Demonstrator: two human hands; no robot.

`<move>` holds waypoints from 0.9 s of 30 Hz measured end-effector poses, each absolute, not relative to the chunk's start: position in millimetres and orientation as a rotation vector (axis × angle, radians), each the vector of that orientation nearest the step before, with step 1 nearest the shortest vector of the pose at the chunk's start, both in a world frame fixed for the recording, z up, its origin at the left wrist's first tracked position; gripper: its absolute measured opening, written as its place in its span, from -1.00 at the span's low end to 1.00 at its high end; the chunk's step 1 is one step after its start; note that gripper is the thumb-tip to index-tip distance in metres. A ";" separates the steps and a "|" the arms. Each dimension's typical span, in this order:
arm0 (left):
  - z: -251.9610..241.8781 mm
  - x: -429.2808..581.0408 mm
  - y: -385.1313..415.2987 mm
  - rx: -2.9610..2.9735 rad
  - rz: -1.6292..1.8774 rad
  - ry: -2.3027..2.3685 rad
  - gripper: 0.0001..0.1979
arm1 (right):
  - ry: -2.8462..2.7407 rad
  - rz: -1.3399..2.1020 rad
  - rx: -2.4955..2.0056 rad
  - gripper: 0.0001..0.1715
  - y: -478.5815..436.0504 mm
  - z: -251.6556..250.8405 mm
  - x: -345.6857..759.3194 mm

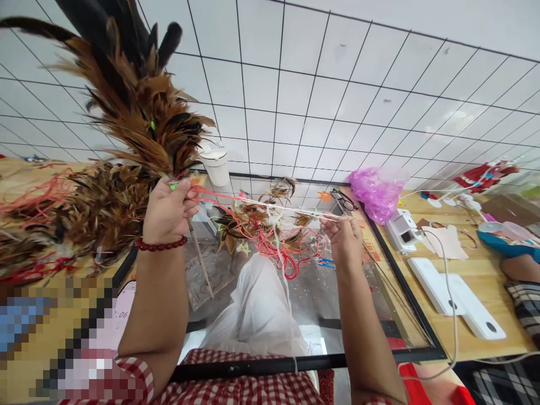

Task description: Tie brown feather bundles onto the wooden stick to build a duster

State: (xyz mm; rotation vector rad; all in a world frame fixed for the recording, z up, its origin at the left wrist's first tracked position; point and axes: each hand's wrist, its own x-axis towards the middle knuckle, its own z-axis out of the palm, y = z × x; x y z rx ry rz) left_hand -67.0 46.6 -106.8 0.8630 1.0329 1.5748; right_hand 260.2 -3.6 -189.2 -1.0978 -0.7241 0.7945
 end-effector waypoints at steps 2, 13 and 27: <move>-105.9 -64.1 45.1 0.863 1.554 1.028 -0.82 | -0.751 0.891 -1.087 -0.68 -1.4 -190.7 258.2; -101.3 -52.2 37.1 0.877 1.487 1.011 -0.73 | -1.647 0.676 -1.150 -0.71 18.7 -160.1 152.9; -101.2 -43.5 29.6 0.945 1.379 0.960 -0.69 | -1.186 1.426 -0.926 -0.62 33.8 -152.7 115.5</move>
